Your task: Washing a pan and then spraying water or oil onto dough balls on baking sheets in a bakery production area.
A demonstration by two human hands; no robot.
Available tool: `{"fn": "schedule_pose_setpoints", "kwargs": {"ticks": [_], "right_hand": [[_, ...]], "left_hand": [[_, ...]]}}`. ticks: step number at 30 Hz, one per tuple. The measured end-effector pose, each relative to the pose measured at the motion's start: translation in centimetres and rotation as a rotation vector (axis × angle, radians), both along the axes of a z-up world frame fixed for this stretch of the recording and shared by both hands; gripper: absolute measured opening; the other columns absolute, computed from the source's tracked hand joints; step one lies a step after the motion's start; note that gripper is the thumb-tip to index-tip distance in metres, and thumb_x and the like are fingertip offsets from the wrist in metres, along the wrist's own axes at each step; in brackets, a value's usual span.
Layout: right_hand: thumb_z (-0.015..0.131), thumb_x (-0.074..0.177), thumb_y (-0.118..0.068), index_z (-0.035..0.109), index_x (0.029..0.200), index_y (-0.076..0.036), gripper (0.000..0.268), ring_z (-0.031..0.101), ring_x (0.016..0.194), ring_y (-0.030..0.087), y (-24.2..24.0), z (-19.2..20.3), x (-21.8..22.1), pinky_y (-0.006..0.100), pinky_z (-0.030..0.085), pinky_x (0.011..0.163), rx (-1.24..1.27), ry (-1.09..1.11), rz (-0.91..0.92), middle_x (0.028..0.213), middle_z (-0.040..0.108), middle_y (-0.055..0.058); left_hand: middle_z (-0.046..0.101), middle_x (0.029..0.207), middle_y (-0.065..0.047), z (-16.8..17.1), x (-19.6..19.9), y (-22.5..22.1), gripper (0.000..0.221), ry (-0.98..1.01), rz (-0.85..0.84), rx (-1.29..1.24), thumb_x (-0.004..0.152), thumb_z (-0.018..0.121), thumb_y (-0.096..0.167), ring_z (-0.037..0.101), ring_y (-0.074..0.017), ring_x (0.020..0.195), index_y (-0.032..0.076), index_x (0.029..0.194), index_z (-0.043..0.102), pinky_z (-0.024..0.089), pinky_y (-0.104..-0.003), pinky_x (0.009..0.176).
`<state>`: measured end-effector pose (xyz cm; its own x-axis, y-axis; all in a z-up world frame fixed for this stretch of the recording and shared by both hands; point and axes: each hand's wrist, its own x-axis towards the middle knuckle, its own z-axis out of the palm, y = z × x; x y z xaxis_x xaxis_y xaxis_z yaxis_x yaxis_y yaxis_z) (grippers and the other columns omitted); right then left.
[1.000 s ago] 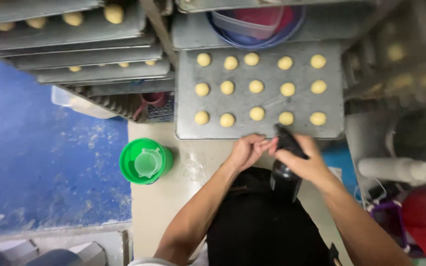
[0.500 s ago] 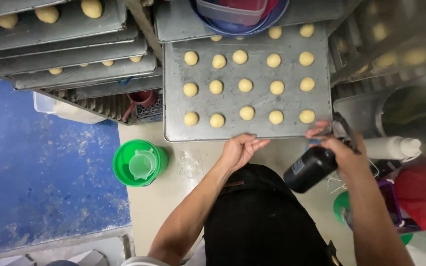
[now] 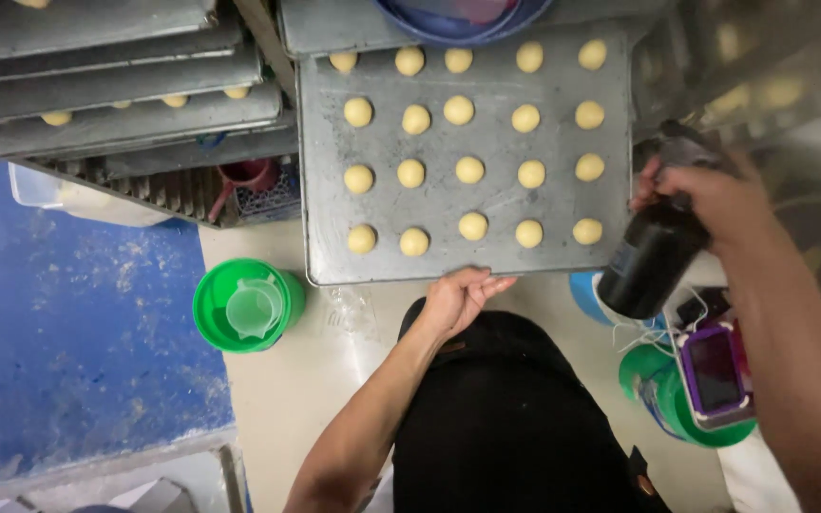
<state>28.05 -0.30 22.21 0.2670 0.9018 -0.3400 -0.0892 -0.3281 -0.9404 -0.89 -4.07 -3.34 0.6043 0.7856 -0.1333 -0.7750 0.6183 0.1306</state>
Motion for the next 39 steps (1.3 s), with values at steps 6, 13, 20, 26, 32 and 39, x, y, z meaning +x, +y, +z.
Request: {"fn": "schedule_pose_setpoints", "kwargs": {"ticks": [6, 13, 20, 26, 32, 39], "right_hand": [[0.059, 0.079, 0.002, 0.068, 0.103, -0.001, 0.026, 0.075, 0.090, 0.028, 5.9, -0.1, -0.8, 0.039, 0.061, 0.083, -0.135, -0.078, 0.127, 0.094, 0.072, 0.013], [0.063, 0.076, -0.001, 0.068, 0.100, 0.001, 0.024, 0.073, 0.080, 0.028, 9.6, 2.0, -8.2, 0.042, 0.060, 0.076, -0.190, -0.206, 0.336, 0.088, 0.070, 0.017], [0.063, 0.071, -0.001, 0.069, 0.095, -0.004, 0.025, 0.077, 0.081, 0.019, 11.2, 4.5, -16.2, 0.036, 0.062, 0.073, -0.068, -0.094, 0.603, 0.086, 0.074, 0.011], [0.068, 0.075, -0.004, 0.069, 0.093, 0.001, 0.019, 0.073, 0.076, 0.026, 9.3, 2.8, -18.4, 0.035, 0.060, 0.070, -0.250, -0.239, 0.664, 0.082, 0.073, 0.016], [0.069, 0.077, -0.013, 0.074, 0.096, -0.005, 0.022, 0.069, 0.075, 0.012, 1.6, 0.1, -16.3, 0.028, 0.057, 0.067, 0.002, -0.176, 0.859, 0.083, 0.074, 0.003], [0.069, 0.078, -0.014, 0.072, 0.095, -0.003, 0.020, 0.071, 0.077, 0.012, -2.5, -0.7, -11.8, 0.029, 0.058, 0.071, 0.045, -0.239, 0.816, 0.083, 0.075, 0.003]], "left_hand": [[0.069, 0.097, -0.018, 8.6, -0.8, 0.8, 0.018, 0.341, -0.082, -0.170, 0.084, 0.047, -0.006, 0.067, -0.0341, 0.103, -0.011, 0.081, 0.064, 0.042, -0.057, 0.111], [0.058, 0.089, -0.017, -1.8, 1.9, -1.1, 0.013, 0.005, 0.021, -0.032, 0.099, 0.053, -0.013, 0.065, -0.0347, 0.096, -0.011, 0.087, 0.057, 0.043, -0.064, 0.115], [0.063, 0.098, -0.020, 3.3, 1.6, -1.2, 0.013, 0.201, -0.037, -0.093, 0.094, 0.049, -0.006, 0.069, -0.0377, 0.106, -0.014, 0.088, 0.057, 0.044, -0.057, 0.116], [0.063, 0.107, -0.028, -10.0, 4.0, -3.2, 0.013, 0.271, 0.031, 0.082, 0.103, 0.050, -0.012, 0.063, -0.0322, 0.097, -0.021, 0.099, 0.057, 0.048, -0.043, 0.086], [0.066, 0.111, -0.017, 4.5, 2.2, -1.5, 0.030, 0.228, 0.079, -0.095, 0.091, 0.049, -0.012, 0.068, -0.0266, 0.100, -0.004, 0.115, 0.064, 0.056, -0.040, 0.091], [0.066, 0.112, -0.024, 0.4, 2.3, -1.6, 0.016, 0.142, -0.037, -0.123, 0.095, 0.050, -0.008, 0.066, -0.0336, 0.110, -0.018, 0.101, 0.061, 0.052, -0.047, 0.107]]}}
